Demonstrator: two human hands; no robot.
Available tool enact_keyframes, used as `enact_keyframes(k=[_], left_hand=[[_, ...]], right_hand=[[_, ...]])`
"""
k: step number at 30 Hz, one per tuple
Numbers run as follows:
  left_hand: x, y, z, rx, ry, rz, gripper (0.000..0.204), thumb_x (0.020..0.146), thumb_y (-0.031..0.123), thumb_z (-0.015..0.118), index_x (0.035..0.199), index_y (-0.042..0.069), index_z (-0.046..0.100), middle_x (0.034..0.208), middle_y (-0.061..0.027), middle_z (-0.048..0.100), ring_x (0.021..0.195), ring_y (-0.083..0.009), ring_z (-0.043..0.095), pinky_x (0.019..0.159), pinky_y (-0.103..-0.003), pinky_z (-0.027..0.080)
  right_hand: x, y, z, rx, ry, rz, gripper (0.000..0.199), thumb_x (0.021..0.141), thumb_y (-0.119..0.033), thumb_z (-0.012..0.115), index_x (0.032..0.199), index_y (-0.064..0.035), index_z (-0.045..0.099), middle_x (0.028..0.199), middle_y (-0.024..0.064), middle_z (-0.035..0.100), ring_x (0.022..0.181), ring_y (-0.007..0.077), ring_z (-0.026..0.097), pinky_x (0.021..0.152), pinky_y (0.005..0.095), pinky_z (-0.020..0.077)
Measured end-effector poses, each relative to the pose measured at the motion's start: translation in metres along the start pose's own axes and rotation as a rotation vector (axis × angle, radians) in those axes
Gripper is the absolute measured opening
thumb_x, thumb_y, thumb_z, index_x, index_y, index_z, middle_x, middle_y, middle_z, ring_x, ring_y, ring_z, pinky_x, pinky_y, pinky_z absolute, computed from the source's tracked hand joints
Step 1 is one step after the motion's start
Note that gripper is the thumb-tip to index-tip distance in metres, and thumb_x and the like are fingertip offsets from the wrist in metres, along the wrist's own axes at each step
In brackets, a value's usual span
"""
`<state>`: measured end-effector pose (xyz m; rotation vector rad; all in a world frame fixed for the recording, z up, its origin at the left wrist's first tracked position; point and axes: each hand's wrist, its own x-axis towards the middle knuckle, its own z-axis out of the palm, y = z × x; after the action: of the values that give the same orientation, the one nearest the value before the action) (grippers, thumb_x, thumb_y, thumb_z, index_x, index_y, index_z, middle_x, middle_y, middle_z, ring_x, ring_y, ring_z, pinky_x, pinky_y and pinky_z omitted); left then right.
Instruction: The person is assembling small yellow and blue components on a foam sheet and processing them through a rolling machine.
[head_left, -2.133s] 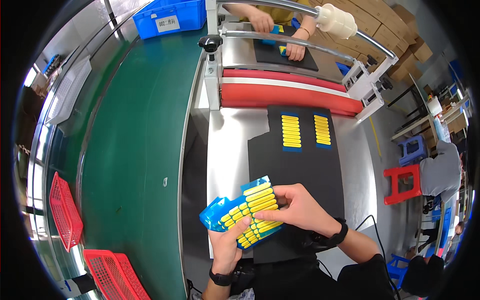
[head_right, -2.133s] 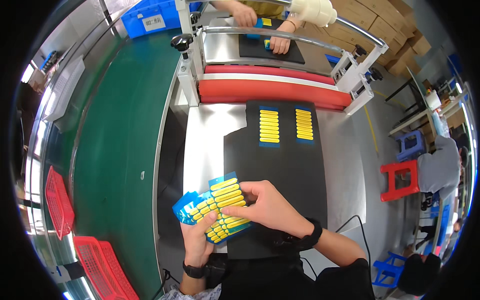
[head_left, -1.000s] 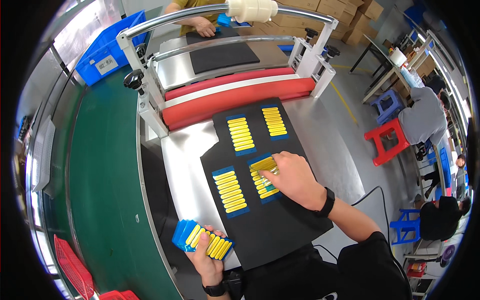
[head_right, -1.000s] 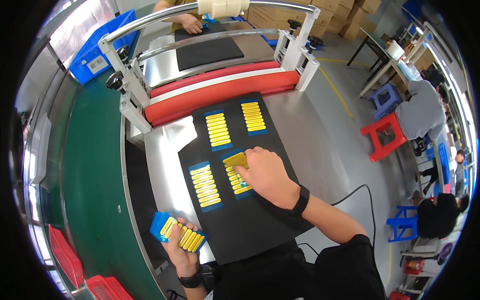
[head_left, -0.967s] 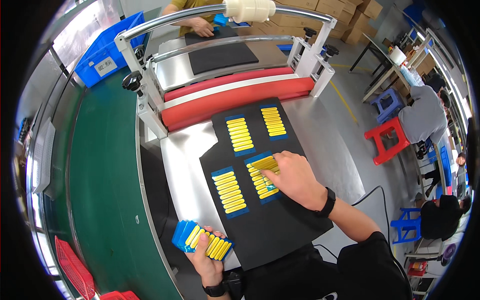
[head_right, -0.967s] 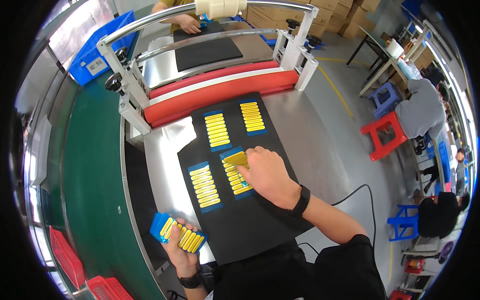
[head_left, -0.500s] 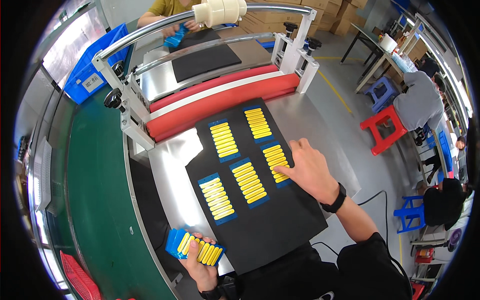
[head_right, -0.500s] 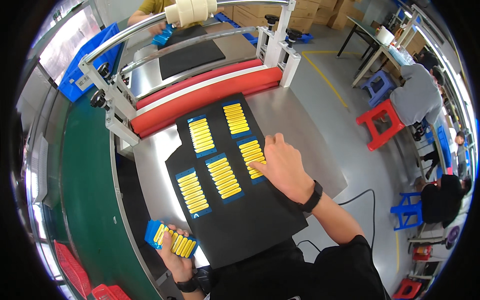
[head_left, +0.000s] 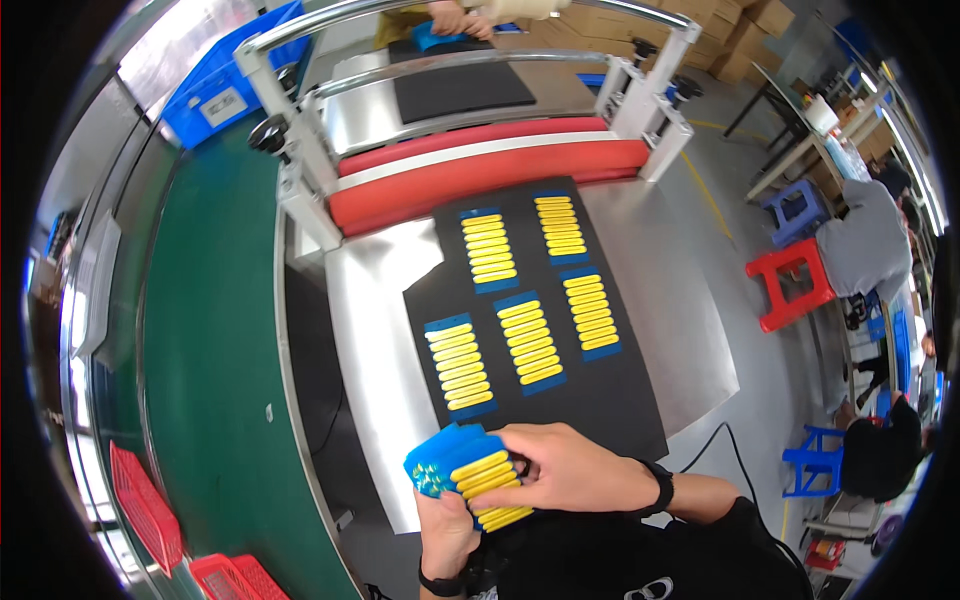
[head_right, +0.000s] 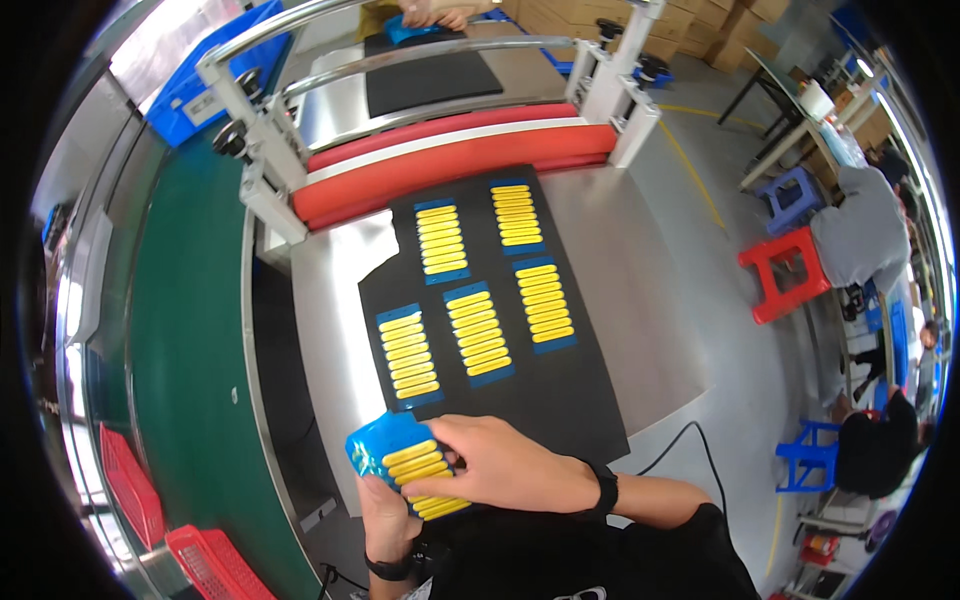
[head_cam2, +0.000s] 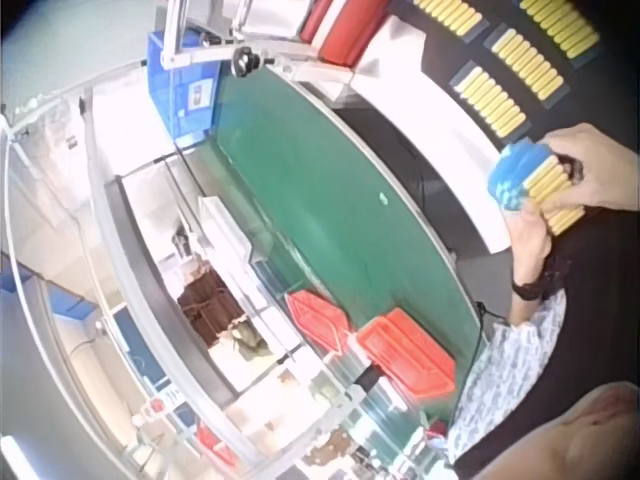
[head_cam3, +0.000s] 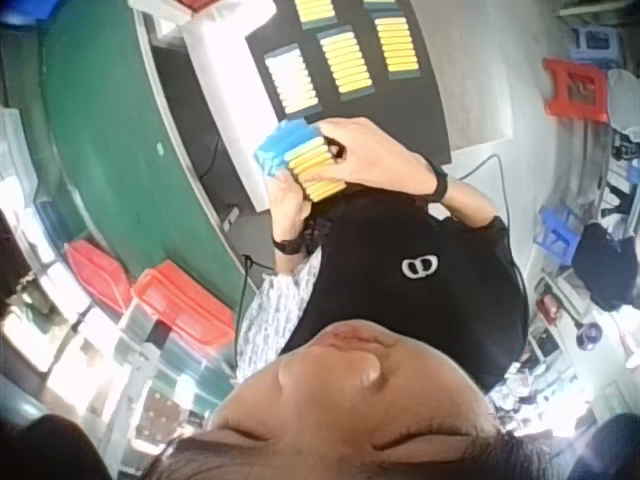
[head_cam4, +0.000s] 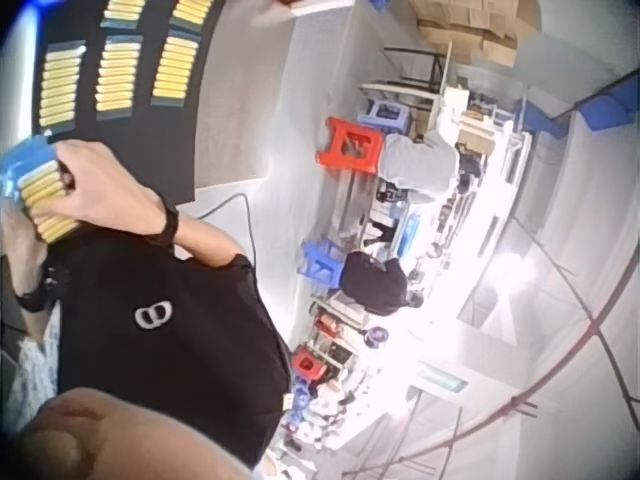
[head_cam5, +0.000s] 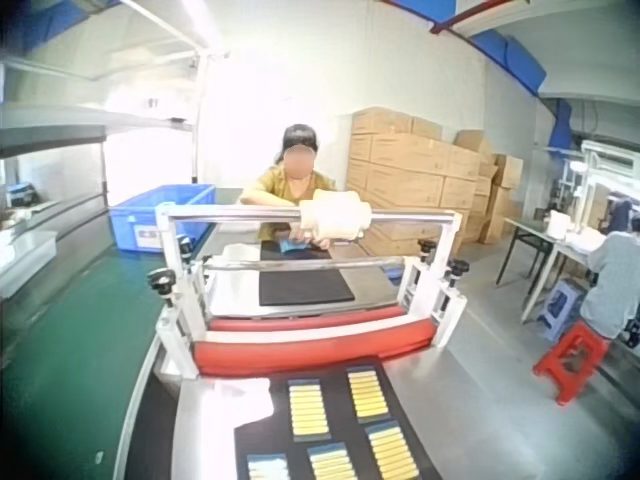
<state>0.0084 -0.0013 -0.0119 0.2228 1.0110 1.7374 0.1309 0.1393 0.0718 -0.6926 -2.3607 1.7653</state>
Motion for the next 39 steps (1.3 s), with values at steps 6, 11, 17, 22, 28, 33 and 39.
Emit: enact_keyframes(k=[6,11,17,22,28,33,39], left_hand=[[-0.005,0.033,-0.011,-0.205,0.015,-0.131,0.052,0.091,0.003,0.068,0.138,-0.002,0.047,0.128,-0.0179,0.063,0.115,-0.0279,0.065,0.098,-0.041,0.054],[-0.009,0.037,-0.008,-0.139,0.094,-0.072,0.052,0.086,-0.011,0.068,0.134,0.0,0.052,0.123,-0.0163,0.066,0.111,-0.0248,0.067,0.094,-0.038,0.056],[-0.009,0.037,-0.014,-0.1,0.144,-0.054,0.058,0.08,-0.014,0.073,0.133,0.0,0.052,0.12,-0.0152,0.067,0.108,-0.0243,0.068,0.091,-0.037,0.058],[-0.01,0.036,-0.02,-0.16,0.151,-0.055,0.059,0.079,-0.014,0.074,0.132,0.0,0.052,0.119,-0.0155,0.067,0.108,-0.0244,0.068,0.092,-0.037,0.058],[-0.007,0.035,-0.046,-0.109,0.246,0.02,0.063,0.074,-0.016,0.073,0.132,-0.001,0.052,0.115,-0.0155,0.068,0.102,-0.0262,0.069,0.089,-0.039,0.057],[0.0,0.04,-0.067,-0.057,0.262,-0.014,0.057,0.075,-0.013,0.07,0.128,-0.001,0.053,0.11,-0.0159,0.069,0.098,-0.0286,0.07,0.086,-0.041,0.058],[0.018,0.031,-0.059,-0.05,0.352,0.046,0.053,0.079,-0.001,0.068,0.129,0.002,0.051,0.104,-0.0177,0.067,0.082,-0.0338,0.071,0.073,-0.045,0.062]], right_hand=[[0.001,0.011,0.015,0.117,0.123,0.145,0.042,0.085,-0.021,0.082,0.116,0.0014,0.065,0.101,0.0079,0.074,0.07,0.0053,0.066,0.057,0.0176,0.0506],[0.0,0.007,0.027,0.387,0.138,0.202,0.038,0.088,-0.015,0.079,0.119,0.0021,0.065,0.106,0.0095,0.074,0.089,0.01,0.07,0.071,0.0203,0.0563],[0.002,0.012,0.035,0.319,0.227,0.153,0.036,0.089,-0.022,0.079,0.113,0.003,0.069,0.105,0.012,0.075,0.085,0.0131,0.071,0.071,0.0225,0.056],[0.005,0.01,0.039,0.355,0.216,0.196,0.035,0.089,-0.021,0.078,0.114,0.0036,0.069,0.105,0.0116,0.075,0.087,0.0143,0.071,0.074,0.0253,0.0572],[-0.001,0.016,0.035,0.346,0.269,0.222,0.033,0.091,-0.018,0.076,0.114,0.0043,0.069,0.104,0.0107,0.075,0.087,0.0132,0.071,0.075,0.0251,0.0572],[-0.007,0.029,0.032,0.349,0.232,0.344,0.032,0.091,-0.018,0.075,0.113,0.0055,0.07,0.102,0.0103,0.076,0.085,0.011,0.07,0.072,0.0233,0.0554],[-0.005,0.054,0.032,-0.047,0.313,0.407,0.034,0.091,-0.023,0.075,0.1,0.0087,0.07,0.088,0.0144,0.076,0.069,0.0163,0.071,0.059,0.0275,0.0513]])
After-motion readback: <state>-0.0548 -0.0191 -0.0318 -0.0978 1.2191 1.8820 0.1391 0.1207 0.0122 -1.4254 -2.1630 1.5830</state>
